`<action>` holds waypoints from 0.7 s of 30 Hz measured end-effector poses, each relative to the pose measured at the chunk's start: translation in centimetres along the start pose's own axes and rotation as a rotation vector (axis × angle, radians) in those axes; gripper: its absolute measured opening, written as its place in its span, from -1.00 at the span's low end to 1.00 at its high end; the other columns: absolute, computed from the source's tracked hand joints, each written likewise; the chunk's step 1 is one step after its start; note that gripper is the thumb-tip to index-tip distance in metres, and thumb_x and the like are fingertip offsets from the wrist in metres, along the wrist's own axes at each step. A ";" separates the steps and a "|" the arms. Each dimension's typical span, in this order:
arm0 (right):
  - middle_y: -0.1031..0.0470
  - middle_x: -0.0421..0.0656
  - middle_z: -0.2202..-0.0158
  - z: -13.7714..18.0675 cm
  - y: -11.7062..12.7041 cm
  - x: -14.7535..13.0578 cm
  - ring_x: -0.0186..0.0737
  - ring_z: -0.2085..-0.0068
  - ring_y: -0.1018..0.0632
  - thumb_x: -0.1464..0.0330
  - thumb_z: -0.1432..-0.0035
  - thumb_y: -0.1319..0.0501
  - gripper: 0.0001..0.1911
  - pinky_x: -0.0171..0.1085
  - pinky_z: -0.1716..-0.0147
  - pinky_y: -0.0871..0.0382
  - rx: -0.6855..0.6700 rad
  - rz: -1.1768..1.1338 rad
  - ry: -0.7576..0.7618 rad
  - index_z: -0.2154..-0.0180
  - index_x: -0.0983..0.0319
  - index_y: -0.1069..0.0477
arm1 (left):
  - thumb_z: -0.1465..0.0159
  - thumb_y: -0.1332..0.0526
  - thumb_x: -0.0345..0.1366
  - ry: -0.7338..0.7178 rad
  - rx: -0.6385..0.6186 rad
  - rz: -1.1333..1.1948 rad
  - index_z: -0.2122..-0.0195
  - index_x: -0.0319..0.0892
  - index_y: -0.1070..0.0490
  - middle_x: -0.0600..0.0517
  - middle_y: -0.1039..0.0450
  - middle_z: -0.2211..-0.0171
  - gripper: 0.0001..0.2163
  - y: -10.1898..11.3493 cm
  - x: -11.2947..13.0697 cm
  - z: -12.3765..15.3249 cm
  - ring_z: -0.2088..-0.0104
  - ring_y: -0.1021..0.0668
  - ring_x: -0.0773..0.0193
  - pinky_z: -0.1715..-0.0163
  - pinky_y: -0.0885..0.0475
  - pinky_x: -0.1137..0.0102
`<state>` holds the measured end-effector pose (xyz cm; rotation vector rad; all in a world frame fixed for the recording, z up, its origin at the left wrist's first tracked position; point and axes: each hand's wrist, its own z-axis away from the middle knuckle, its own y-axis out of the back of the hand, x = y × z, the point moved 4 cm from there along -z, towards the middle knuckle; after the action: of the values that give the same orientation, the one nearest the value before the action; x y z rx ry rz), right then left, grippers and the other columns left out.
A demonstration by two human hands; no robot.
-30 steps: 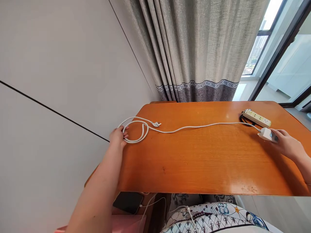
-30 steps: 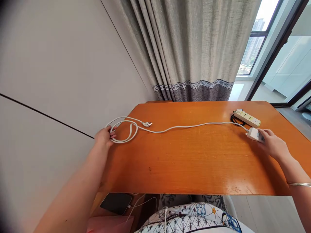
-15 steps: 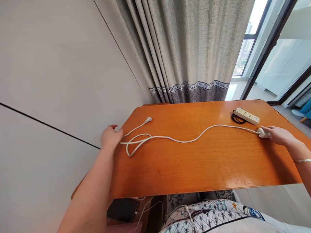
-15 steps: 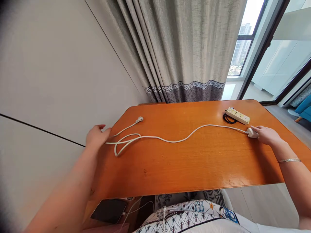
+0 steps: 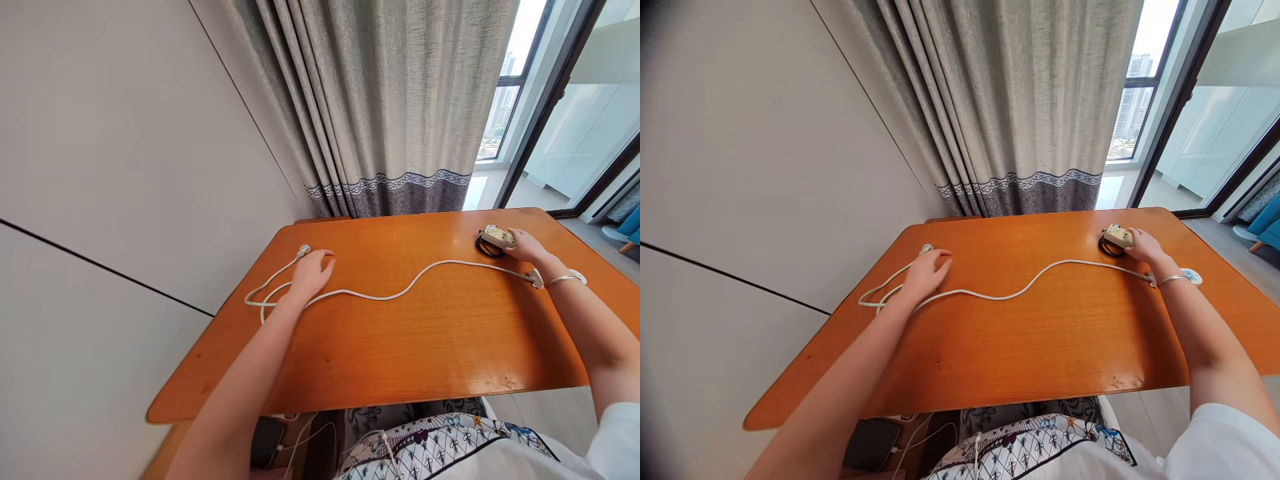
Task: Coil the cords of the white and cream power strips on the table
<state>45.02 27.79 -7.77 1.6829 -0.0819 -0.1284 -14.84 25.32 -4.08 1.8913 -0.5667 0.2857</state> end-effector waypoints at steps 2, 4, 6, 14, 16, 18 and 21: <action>-0.50 0.23 -0.05 -1.0 -0.6 -0.4 0.17 0.01 -0.57 0.26 -0.06 -0.21 -0.34 -0.01 0.11 -0.49 -0.022 0.035 -0.028 -0.19 0.37 -0.33 | -0.22 -0.18 -0.24 -0.057 -0.075 0.019 0.21 -0.13 -0.47 -0.15 -0.57 0.15 -0.84 -1.3 1.5 0.3 0.25 -0.56 0.00 0.09 -0.40 0.18; -0.52 0.25 0.03 -1.4 -0.4 -1.2 0.23 0.08 -0.59 0.22 -0.06 -0.22 -0.38 0.01 0.18 -0.50 -0.032 0.039 -0.019 -0.14 0.36 -0.38 | -0.25 -0.16 -0.22 -0.081 -0.139 0.041 0.16 -0.14 -0.46 -0.17 -0.56 0.10 -0.80 -2.2 2.6 0.6 0.25 -0.57 0.01 0.11 -0.41 0.16; -0.50 0.24 0.01 -1.4 0.5 -2.7 0.26 0.06 -0.58 0.16 -0.08 -0.23 -0.37 0.02 0.16 -0.49 -0.031 0.034 0.013 -0.14 0.33 -0.38 | -0.26 -0.15 -0.21 -0.080 -0.175 0.112 0.15 -0.14 -0.45 -0.18 -0.56 0.08 -0.79 -2.9 3.6 0.8 0.17 -0.59 -0.01 0.16 -0.44 0.18; -0.39 0.05 -0.15 2.6 8.2 -16.5 0.12 -0.16 -0.42 0.10 -0.18 -0.25 -0.30 0.07 -0.17 -0.31 0.149 -0.535 0.506 -0.29 0.17 -0.21 | -0.21 -0.31 -0.18 0.068 -0.388 0.758 -0.10 -0.14 -0.26 -0.10 -0.57 0.09 -0.54 -8.4 10.7 1.0 0.38 -0.63 0.27 0.22 -0.50 0.32; -0.39 0.05 -0.15 4.1 10.3 -19.2 0.13 -0.15 -0.42 0.06 -0.14 -0.29 -0.26 0.12 -0.16 -0.31 0.225 -0.754 0.597 -0.28 0.16 -0.21 | -0.20 -0.35 -0.11 0.184 -0.435 0.850 -0.23 -0.13 -0.10 -0.14 -0.56 0.07 -0.35 -9.5 12.2 1.0 0.49 -0.62 0.32 0.33 -0.51 0.37; -0.37 0.03 -0.20 5.5 12.1 -21.0 0.10 -0.18 -0.41 0.01 -0.12 -0.32 -0.24 0.07 -0.16 -0.32 0.250 -0.943 0.671 -0.27 0.12 -0.21 | -0.20 -0.35 -0.08 0.301 -0.452 0.960 -0.31 -0.06 0.04 -0.20 -0.51 -0.03 -0.24 -10.0 12.9 0.8 0.49 -0.64 0.30 0.41 -0.51 0.40; -0.37 -0.01 -0.21 7.1 14.1 -21.5 0.05 -0.18 -0.42 -0.01 -0.10 -0.34 -0.23 0.02 -0.14 -0.36 0.254 -1.113 0.696 -0.26 0.08 -0.22 | -0.24 -0.33 -0.13 0.384 -0.337 1.076 -0.32 0.06 0.09 -0.19 -0.40 -0.16 -0.27 -9.6 12.1 -0.3 0.30 -0.68 0.21 0.32 -0.56 0.35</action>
<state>23.07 21.89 6.23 1.7574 1.4145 -0.3578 0.39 25.46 -6.23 1.0160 -1.2324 1.1338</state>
